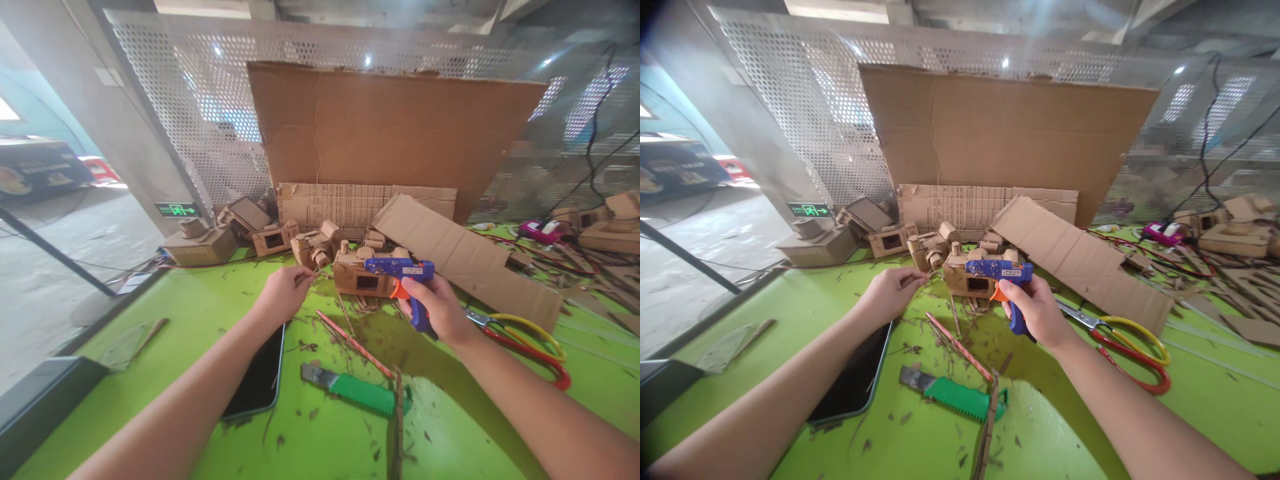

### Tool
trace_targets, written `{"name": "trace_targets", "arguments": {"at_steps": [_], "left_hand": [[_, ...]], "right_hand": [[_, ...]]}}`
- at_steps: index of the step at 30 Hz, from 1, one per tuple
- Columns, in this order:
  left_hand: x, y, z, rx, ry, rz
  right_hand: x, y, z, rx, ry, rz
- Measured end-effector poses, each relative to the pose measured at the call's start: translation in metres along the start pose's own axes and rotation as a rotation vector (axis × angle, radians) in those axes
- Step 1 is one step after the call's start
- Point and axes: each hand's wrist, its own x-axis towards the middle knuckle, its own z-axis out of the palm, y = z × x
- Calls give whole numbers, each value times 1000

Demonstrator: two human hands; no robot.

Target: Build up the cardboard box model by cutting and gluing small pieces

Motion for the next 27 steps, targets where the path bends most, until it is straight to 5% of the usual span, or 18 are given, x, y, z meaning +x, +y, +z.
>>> {"name": "trace_targets", "arguments": {"at_steps": [27], "left_hand": [[4,-5,3,25,-28,-76]], "right_hand": [[1,4,-3,5,-18,1]]}}
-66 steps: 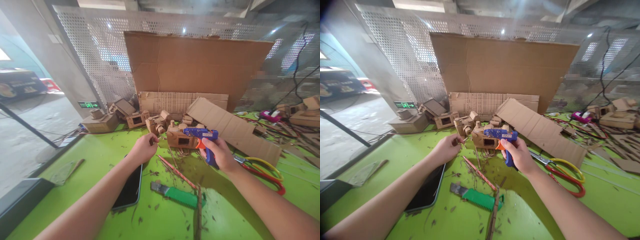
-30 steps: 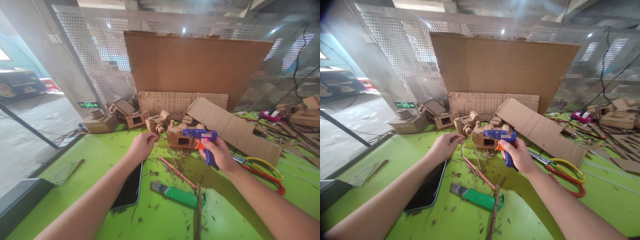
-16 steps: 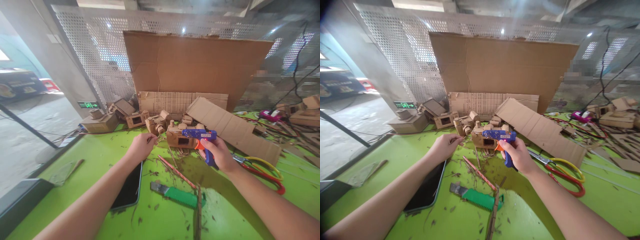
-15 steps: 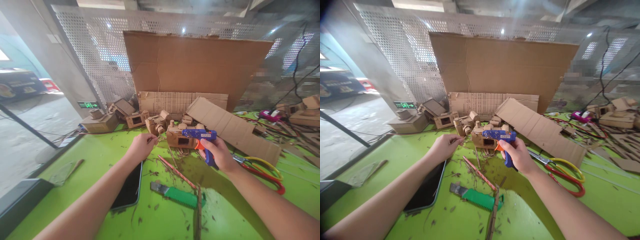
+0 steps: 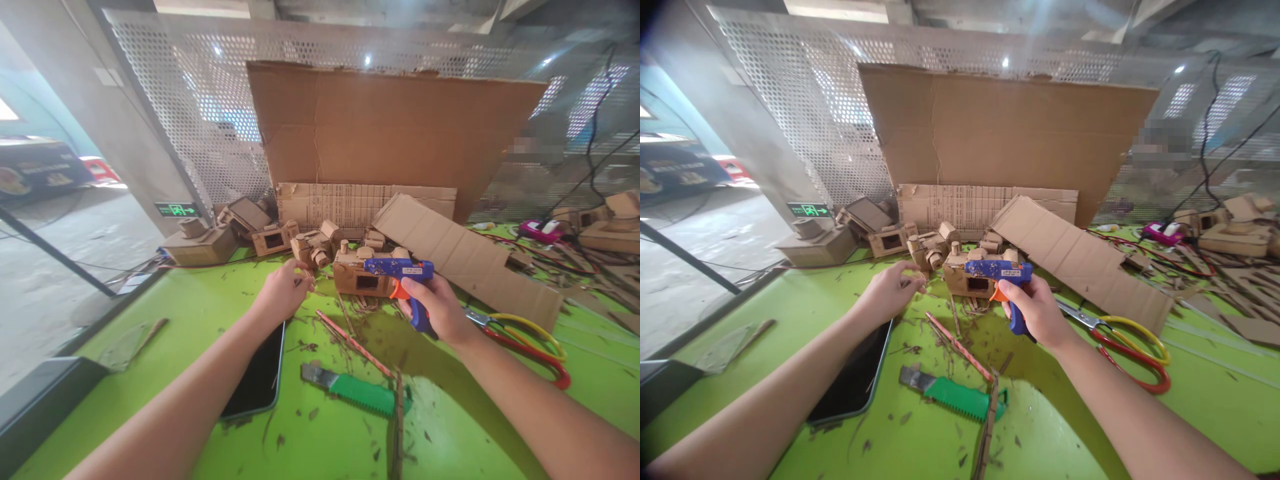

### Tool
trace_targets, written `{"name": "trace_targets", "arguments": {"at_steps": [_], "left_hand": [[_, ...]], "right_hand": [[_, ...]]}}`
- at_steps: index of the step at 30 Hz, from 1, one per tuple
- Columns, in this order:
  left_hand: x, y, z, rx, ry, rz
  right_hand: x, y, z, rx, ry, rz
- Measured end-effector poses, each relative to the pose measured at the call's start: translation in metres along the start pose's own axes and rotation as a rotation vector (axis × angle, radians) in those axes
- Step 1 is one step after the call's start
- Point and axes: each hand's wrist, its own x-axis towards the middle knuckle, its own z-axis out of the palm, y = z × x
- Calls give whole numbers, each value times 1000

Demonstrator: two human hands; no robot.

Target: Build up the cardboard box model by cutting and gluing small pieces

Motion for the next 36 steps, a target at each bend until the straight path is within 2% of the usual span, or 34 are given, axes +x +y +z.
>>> {"name": "trace_targets", "arguments": {"at_steps": [11,23,36], "left_hand": [[2,-4,-1,23,48,88],[2,-5,2,-27,47,67],[-4,11,-7,-58,45,-21]], "right_hand": [[0,-2,1,-2,-11,0],[0,-4,1,-19,-5,-3],[-1,-5,2,-25,0,4]]}}
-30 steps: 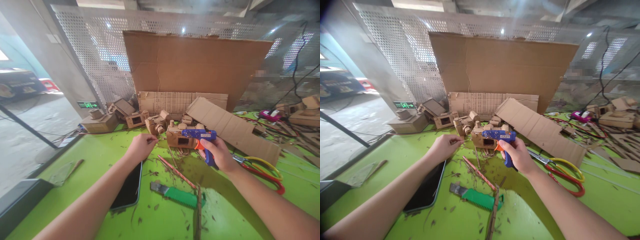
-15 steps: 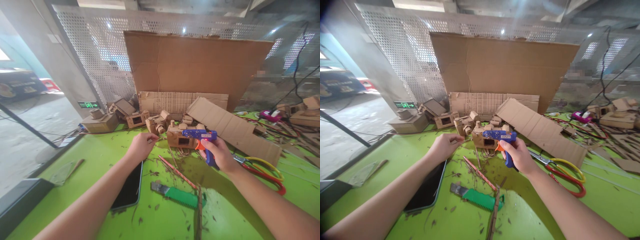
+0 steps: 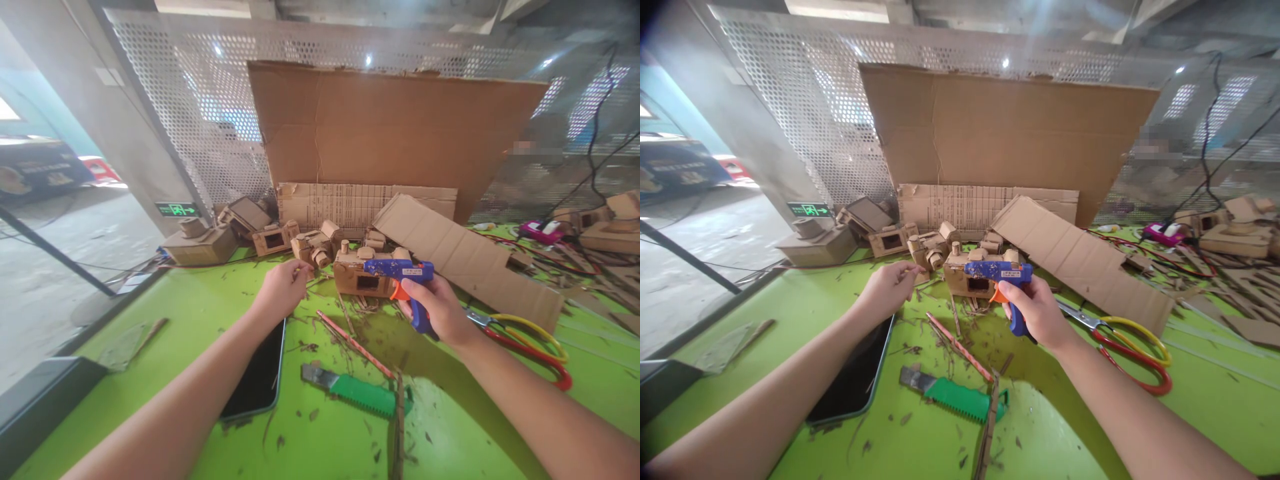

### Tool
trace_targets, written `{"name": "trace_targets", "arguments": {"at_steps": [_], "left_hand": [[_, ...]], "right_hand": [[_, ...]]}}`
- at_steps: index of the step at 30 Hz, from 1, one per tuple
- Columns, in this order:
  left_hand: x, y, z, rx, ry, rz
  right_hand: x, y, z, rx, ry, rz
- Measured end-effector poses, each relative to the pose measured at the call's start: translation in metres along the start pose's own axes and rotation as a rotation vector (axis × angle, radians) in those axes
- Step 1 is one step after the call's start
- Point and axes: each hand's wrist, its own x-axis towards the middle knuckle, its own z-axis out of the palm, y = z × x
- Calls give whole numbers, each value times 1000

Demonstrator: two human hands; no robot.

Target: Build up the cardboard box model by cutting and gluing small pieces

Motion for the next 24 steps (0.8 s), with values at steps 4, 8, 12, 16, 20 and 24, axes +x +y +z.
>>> {"name": "trace_targets", "arguments": {"at_steps": [4,8,12,16,20,24], "left_hand": [[-1,2,0,-14,-13,-3],[3,0,3,-24,12,-14],[6,-4,5,-56,28,-11],[6,-8,7,-84,17,6],[6,-7,8,-56,17,12],[6,-4,9,-6,1,36]], "right_hand": [[1,-1,1,-4,-1,3],[1,0,1,-11,3,-5],[1,-1,1,-3,10,4],[1,-2,1,-11,16,3],[1,-2,0,-17,32,19],[1,-1,0,-26,16,7]]}}
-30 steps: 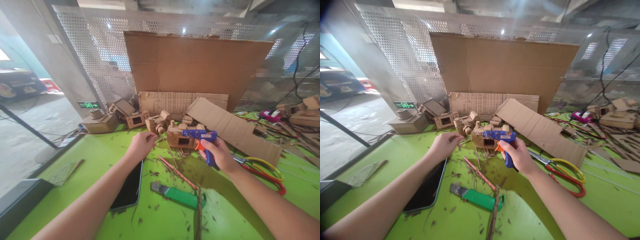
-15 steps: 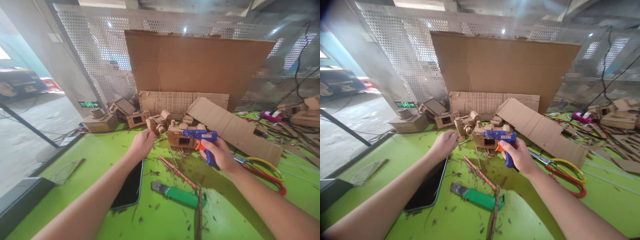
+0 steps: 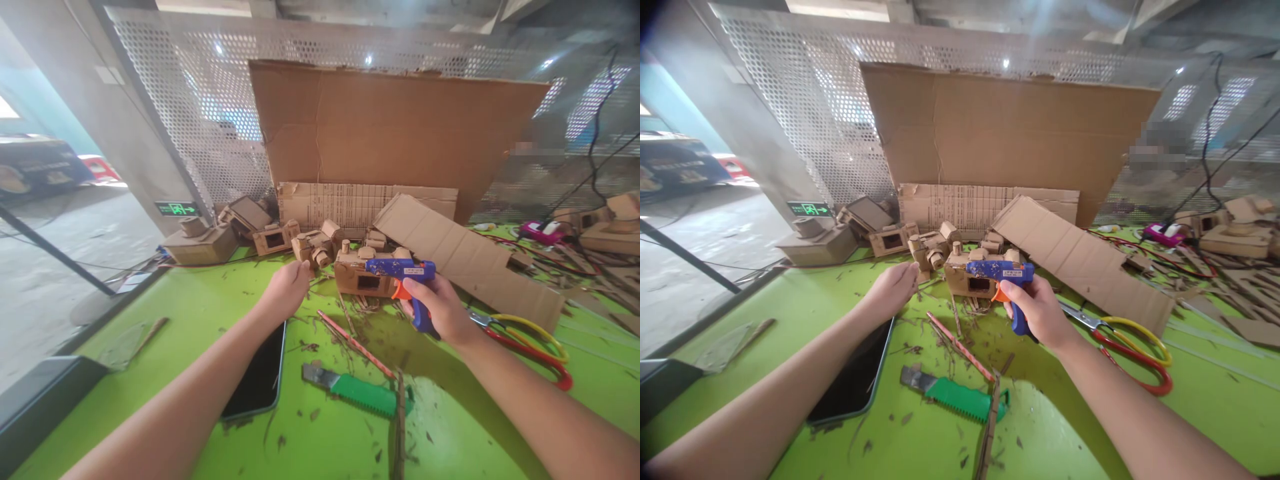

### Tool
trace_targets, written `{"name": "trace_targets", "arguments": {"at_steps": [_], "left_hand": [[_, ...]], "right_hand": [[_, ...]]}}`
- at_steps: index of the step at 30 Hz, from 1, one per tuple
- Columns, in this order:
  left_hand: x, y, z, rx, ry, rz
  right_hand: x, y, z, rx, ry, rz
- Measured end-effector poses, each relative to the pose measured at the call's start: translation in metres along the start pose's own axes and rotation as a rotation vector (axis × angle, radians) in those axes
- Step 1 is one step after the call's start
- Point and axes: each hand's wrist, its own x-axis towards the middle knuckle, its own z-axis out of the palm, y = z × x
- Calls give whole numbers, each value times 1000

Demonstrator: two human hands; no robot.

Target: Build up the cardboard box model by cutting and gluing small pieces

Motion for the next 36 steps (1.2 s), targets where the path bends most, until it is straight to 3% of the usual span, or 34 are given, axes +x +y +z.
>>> {"name": "trace_targets", "arguments": {"at_steps": [22,36], "left_hand": [[-3,1,-3,68,17,-5],[-3,-4,0,32,-84,23]], "right_hand": [[0,0,1,1,-28,-4],[-1,-1,1,-4,-14,11]]}}
